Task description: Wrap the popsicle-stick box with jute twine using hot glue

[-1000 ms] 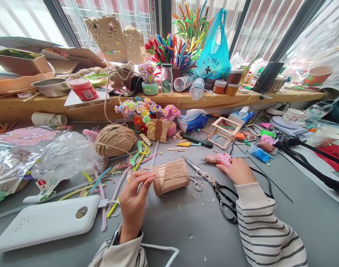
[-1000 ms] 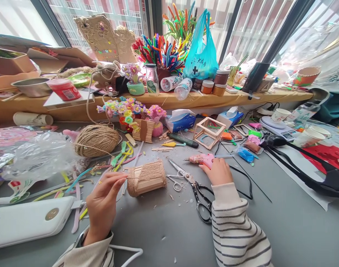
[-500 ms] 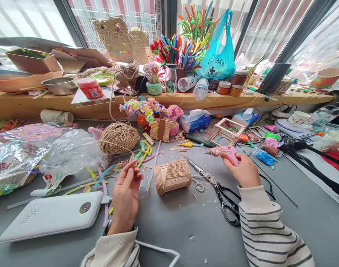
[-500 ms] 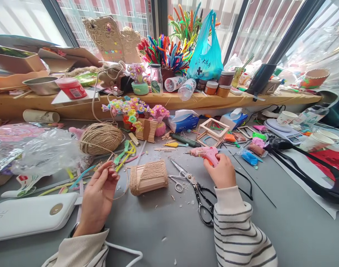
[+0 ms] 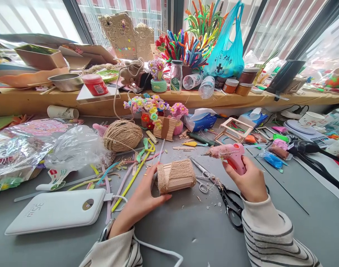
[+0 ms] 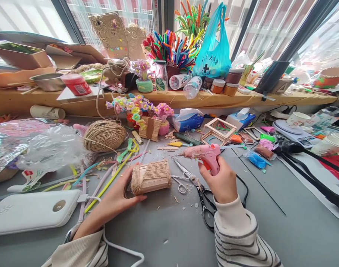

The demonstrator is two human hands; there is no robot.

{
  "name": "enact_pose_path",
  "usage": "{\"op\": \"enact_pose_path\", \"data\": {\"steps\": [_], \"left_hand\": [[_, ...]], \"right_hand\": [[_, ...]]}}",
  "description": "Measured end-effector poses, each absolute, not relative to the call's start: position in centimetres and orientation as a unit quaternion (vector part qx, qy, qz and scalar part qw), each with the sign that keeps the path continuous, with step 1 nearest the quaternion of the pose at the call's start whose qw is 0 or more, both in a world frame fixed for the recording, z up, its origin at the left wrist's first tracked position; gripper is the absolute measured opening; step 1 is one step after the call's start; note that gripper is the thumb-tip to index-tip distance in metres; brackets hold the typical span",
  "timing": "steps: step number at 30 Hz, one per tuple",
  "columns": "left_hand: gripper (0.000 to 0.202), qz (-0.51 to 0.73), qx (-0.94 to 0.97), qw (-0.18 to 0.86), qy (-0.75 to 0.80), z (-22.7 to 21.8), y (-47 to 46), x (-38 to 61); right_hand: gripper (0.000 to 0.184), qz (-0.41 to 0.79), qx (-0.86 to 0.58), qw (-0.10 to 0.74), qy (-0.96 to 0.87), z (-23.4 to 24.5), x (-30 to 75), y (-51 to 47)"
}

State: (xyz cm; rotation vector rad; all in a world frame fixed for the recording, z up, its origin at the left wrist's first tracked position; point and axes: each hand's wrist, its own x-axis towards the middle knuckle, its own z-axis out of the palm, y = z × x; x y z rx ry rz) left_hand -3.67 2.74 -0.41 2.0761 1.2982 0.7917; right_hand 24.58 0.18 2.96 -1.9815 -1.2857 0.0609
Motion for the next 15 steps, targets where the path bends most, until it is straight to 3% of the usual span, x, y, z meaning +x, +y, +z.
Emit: {"op": "enact_pose_path", "data": {"steps": [8, 15], "left_hand": [[0.068, 0.334, 0.736, 0.284, 0.516, -0.3, 2.2, -2.8], [0.069, 0.353, 0.749, 0.205, 0.521, 0.0, 1.7, -2.6]], "right_hand": [[0.036, -0.115, -0.719, 0.405, -0.553, 2.5, 22.7, -1.1], [0.028, -0.214, -0.671, 0.386, -0.596, 1.6, 21.3, -1.5]]}}
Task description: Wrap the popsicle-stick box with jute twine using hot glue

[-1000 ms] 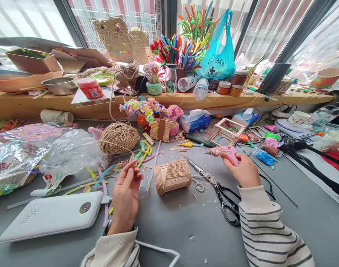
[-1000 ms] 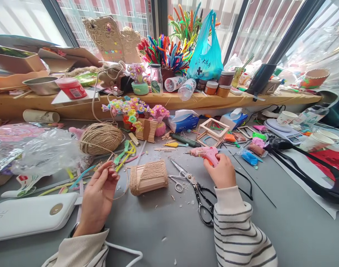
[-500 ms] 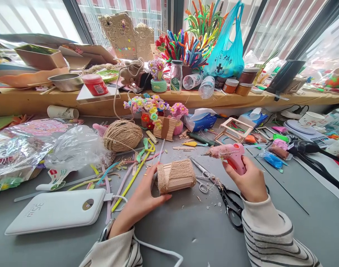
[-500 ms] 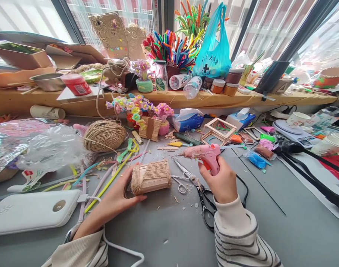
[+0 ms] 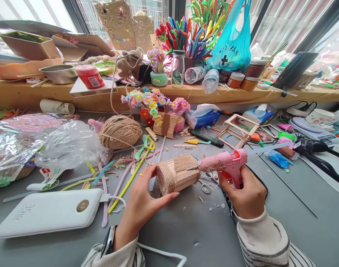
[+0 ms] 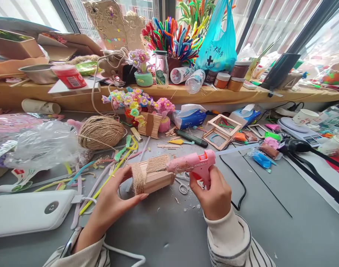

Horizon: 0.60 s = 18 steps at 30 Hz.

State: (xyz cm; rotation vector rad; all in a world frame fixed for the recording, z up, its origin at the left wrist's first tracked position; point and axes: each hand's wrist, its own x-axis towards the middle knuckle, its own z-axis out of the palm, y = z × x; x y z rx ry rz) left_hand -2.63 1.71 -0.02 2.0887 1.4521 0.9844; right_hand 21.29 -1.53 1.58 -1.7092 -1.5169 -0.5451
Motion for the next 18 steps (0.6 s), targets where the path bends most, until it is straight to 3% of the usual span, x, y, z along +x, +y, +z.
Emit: {"op": "enact_pose_path", "data": {"steps": [10, 18], "left_hand": [[0.071, 0.347, 0.769, 0.134, 0.52, -0.21, 1.45, -2.61], [0.071, 0.35, 0.765, 0.142, 0.522, -0.06, 1.37, -2.5]], "right_hand": [[0.023, -0.215, -0.64, 0.378, -0.633, 1.25, 20.42, -1.6], [0.021, -0.217, -0.635, 0.372, -0.642, 1.21, 20.41, -1.67]]}}
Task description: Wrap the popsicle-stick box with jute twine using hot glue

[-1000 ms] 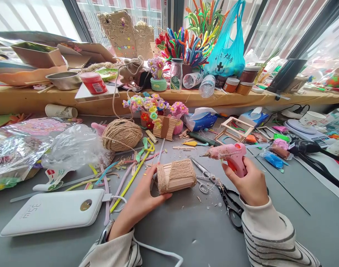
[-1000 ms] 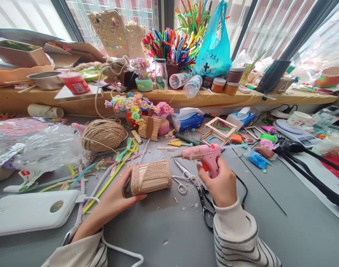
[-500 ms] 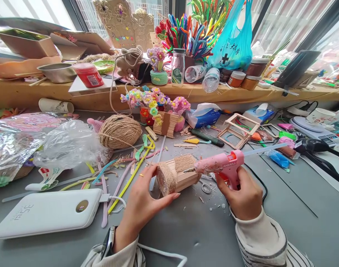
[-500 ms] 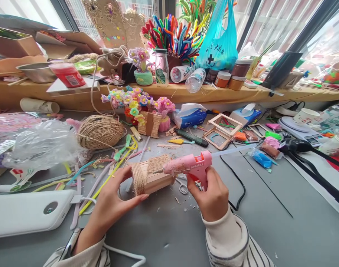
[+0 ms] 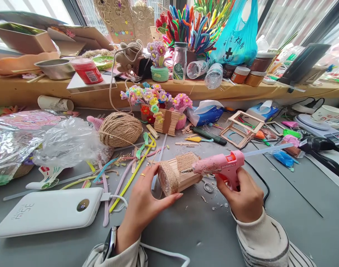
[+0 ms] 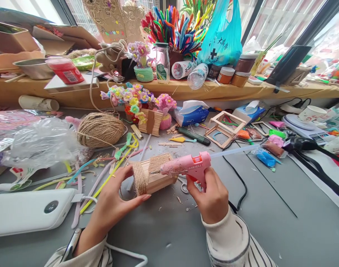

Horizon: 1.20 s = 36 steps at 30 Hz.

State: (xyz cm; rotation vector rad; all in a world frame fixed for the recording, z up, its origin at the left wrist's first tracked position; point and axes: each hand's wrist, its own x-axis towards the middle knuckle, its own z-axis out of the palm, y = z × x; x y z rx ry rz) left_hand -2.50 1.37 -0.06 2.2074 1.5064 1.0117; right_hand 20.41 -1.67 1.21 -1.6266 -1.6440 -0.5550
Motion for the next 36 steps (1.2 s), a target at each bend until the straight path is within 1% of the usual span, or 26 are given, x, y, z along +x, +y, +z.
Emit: {"op": "enact_pose_path", "data": {"steps": [5, 10, 29, 36], "left_hand": [[0.07, 0.348, 0.761, 0.153, 0.526, 0.08, 1.38, -2.49], [0.07, 0.345, 0.76, 0.158, 0.528, 0.15, 1.35, -2.46], [0.069, 0.337, 0.771, 0.137, 0.522, 0.19, 1.33, -2.49], [0.067, 0.342, 0.767, 0.141, 0.524, 0.42, 1.28, -2.38]], "right_hand": [[0.022, -0.221, -0.635, 0.371, -0.641, 1.27, 20.32, -1.66], [0.018, -0.224, -0.616, 0.378, -0.654, 1.28, 20.38, -1.65], [0.015, -0.246, -0.609, 0.381, -0.651, 1.5, 20.47, -1.61], [0.018, -0.257, -0.595, 0.39, -0.654, 1.33, 20.62, -1.51]]}}
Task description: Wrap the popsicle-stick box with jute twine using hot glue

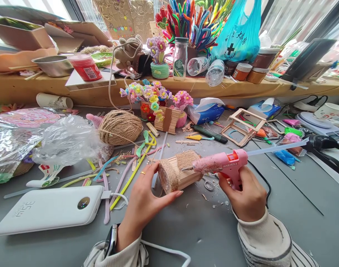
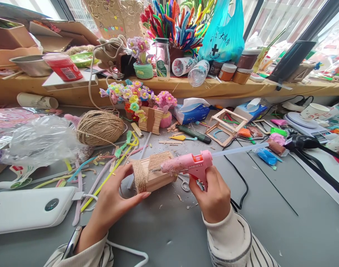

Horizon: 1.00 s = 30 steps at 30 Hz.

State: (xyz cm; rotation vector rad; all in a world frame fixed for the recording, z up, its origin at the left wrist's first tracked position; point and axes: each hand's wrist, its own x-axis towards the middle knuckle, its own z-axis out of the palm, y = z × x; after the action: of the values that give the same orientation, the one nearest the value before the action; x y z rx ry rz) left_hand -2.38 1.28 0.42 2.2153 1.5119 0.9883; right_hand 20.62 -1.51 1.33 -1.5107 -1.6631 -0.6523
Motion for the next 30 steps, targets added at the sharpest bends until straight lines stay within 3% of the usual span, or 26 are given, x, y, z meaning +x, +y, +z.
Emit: {"op": "enact_pose_path", "data": {"steps": [30], "left_hand": [[0.067, 0.338, 0.766, 0.148, 0.527, 0.16, 1.35, -2.47]], "right_hand": [[0.015, -0.262, -0.606, 0.382, -0.646, 1.4, 20.86, -1.57]]}}
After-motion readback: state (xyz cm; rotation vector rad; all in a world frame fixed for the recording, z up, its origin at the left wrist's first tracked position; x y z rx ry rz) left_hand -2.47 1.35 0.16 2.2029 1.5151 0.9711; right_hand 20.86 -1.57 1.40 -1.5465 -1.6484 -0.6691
